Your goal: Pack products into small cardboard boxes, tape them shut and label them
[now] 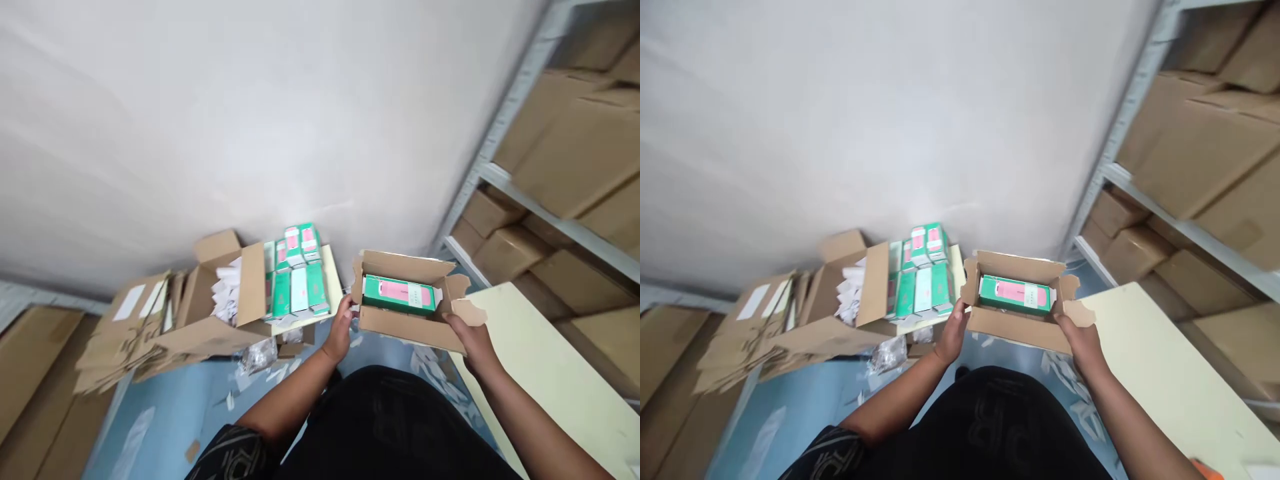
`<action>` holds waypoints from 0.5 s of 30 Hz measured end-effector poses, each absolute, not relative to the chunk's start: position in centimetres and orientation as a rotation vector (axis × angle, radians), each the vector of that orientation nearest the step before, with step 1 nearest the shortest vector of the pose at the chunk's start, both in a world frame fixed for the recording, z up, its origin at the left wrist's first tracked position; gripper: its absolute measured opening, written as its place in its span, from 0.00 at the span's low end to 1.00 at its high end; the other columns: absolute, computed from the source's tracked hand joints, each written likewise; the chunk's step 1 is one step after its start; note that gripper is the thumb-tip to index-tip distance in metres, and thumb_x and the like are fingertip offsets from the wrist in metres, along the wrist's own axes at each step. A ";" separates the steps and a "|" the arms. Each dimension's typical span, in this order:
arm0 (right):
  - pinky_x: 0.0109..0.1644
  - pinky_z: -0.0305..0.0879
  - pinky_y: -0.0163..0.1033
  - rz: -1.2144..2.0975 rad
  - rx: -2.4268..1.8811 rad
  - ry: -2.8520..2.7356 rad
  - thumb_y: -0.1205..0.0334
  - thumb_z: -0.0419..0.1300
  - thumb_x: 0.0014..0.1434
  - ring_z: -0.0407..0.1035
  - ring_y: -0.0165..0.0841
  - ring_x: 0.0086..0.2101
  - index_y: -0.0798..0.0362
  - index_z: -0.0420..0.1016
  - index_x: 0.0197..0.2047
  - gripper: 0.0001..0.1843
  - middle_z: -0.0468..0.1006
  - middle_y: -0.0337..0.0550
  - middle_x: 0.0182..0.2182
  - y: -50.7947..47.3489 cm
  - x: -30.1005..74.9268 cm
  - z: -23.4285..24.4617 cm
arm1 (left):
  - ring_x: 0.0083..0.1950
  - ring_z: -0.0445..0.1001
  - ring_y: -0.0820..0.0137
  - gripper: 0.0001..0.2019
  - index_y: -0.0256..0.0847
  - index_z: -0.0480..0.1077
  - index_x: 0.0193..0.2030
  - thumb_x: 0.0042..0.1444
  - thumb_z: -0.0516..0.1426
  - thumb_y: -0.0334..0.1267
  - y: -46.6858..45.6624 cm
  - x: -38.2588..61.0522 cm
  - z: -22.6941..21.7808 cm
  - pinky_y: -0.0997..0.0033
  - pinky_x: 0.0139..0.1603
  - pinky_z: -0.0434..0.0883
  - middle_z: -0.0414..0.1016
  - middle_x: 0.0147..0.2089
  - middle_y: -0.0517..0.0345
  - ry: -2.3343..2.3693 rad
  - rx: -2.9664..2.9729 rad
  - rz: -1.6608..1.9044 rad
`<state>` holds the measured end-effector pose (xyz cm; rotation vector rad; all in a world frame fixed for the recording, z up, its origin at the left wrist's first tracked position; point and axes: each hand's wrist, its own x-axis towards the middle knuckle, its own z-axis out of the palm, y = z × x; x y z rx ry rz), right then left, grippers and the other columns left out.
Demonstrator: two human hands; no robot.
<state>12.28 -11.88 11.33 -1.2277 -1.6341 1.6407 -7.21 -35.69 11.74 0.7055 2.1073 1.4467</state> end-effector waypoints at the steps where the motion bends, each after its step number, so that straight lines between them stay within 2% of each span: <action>1: 0.43 0.74 0.42 1.676 -1.188 -1.640 0.49 0.70 0.49 0.78 0.45 0.45 0.56 0.79 0.51 0.29 0.84 0.49 0.47 -13.1 10.4 11.8 | 0.64 0.70 0.56 0.30 0.41 0.61 0.70 0.70 0.44 0.56 -38.1 -8.5 12.3 0.57 0.62 0.71 0.71 0.65 0.44 2.103 0.736 1.496; 4: 0.43 0.74 0.41 1.725 -1.091 -1.698 0.49 0.69 0.48 0.78 0.45 0.45 0.56 0.79 0.50 0.29 0.83 0.50 0.48 -17.4 4.6 13.0 | 0.57 0.75 0.58 0.25 0.40 0.71 0.60 0.69 0.48 0.54 -45.6 -13.2 14.7 0.60 0.57 0.72 0.77 0.57 0.45 2.152 0.856 1.626; 7: 0.43 0.74 0.41 1.737 -1.042 -1.801 0.49 0.69 0.48 0.77 0.45 0.46 0.55 0.79 0.50 0.29 0.83 0.49 0.48 -21.9 -0.7 13.7 | 0.49 0.78 0.62 0.18 0.41 0.77 0.47 0.67 0.52 0.50 -53.1 -20.0 17.6 0.64 0.54 0.72 0.81 0.46 0.51 2.490 0.825 1.518; 10: 0.43 0.74 0.40 1.710 -1.042 -1.895 0.49 0.69 0.47 0.77 0.45 0.46 0.53 0.79 0.48 0.26 0.84 0.47 0.47 -26.4 -5.1 13.8 | 0.52 0.77 0.63 0.16 0.42 0.76 0.50 0.67 0.51 0.46 -59.5 -29.2 19.2 0.66 0.56 0.70 0.81 0.51 0.53 2.818 0.769 1.093; 13: 0.42 0.73 0.39 1.714 -1.019 -1.928 0.48 0.69 0.47 0.77 0.44 0.44 0.52 0.79 0.46 0.26 0.84 0.46 0.46 -30.5 -8.1 13.9 | 0.58 0.75 0.60 0.19 0.42 0.72 0.58 0.65 0.52 0.44 -64.5 -38.7 18.2 0.66 0.57 0.69 0.77 0.60 0.48 2.734 0.650 0.325; 15: 0.42 0.73 0.40 1.731 -1.032 -1.931 0.46 0.69 0.48 0.77 0.44 0.44 0.51 0.78 0.46 0.25 0.84 0.45 0.46 -32.8 -9.4 13.9 | 0.57 0.76 0.53 0.22 0.39 0.74 0.56 0.57 0.61 0.46 -66.9 -43.3 16.3 0.63 0.54 0.70 0.78 0.58 0.41 2.640 0.590 0.190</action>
